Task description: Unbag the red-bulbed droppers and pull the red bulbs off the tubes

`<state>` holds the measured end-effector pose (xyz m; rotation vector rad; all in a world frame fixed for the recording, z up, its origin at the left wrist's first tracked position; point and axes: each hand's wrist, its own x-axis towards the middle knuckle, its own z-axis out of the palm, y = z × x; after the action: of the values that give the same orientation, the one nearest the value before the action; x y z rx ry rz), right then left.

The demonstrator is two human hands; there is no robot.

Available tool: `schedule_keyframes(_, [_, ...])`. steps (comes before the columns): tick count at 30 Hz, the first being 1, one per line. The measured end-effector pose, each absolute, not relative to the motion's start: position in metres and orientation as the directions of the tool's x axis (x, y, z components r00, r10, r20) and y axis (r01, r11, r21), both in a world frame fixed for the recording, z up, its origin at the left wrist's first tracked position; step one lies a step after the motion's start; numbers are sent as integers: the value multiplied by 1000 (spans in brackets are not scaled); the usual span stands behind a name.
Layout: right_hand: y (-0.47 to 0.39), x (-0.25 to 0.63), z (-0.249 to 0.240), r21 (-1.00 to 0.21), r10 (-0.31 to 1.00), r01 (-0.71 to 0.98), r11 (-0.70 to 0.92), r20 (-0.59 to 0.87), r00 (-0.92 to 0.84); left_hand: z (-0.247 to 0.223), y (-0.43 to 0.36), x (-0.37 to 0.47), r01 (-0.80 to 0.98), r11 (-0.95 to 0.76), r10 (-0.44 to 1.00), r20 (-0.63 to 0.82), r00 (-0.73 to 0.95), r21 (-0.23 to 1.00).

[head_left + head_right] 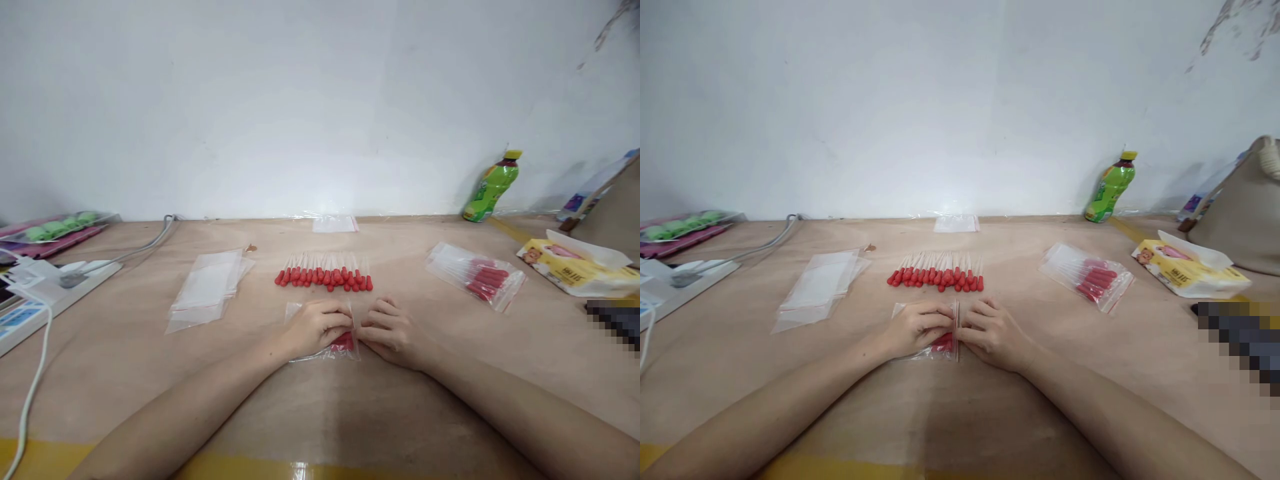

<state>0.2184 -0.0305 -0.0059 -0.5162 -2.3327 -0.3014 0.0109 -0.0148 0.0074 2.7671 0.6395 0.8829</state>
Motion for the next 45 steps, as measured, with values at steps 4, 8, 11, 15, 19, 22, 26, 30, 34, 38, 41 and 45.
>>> schedule_keyframes(4, [-31, 217, -1, 157, 228, 427, 891, 657, -718, 9, -15, 11, 362, -896, 443, 485, 754, 255])
schedule_keyframes(8, [-31, 217, 4, 267, 181, 404, 875, 593, -785, 10, -16, 11, 361, -904, 427, 473, 771, 228])
schedule_keyframes(11, [-32, 217, 8, 376, 100, 331, 866, 517, -850, 13, -16, 12, 375, -912, 409, 454, 792, 167])
schedule_keyframes(15, [-33, 216, 12, 462, 48, 298, 835, 478, -877, 19, -15, 14, 380, -925, 353, 358, 865, -6])
schedule_keyframes(19, [-33, 217, 11, 428, 88, 338, 838, 506, -858, 18, -13, 14, 384, -919, 338, 323, 884, -90])
schedule_keyframes(22, [-32, 218, 6, 361, 122, 352, 864, 528, -841, 16, -12, 13, 384, -922, 345, 349, 871, -49])
schedule_keyframes(26, [-30, 221, 0, 284, 143, 380, 880, 604, -784, 17, -12, 12, 365, -928, 358, 434, 827, 69])
schedule_keyframes(30, [-28, 222, -3, 273, 124, 399, 875, 670, -732, 18, -11, 12, 341, -937, 328, 518, 790, 73])
schedule_keyframes(34, [-27, 220, -2, 253, 140, 408, 877, 679, -721, 16, -10, 13, 336, -942, 284, 545, 789, 4])
schedule_keyframes(38, [-28, 218, 0, 235, 164, 407, 883, 656, -737, 13, -10, 14, 359, -933, 301, 525, 796, -11])
schedule_keyframes(41, [-29, 218, 0, 260, 133, 388, 884, 656, -743, 12, -10, 13, 370, -929, 312, 526, 791, -5])
schedule_keyframes(45, [-30, 219, -2, 264, 121, 423, 867, 711, -693, 11, -9, 11, 391, -920, 332, 523, 785, -3])
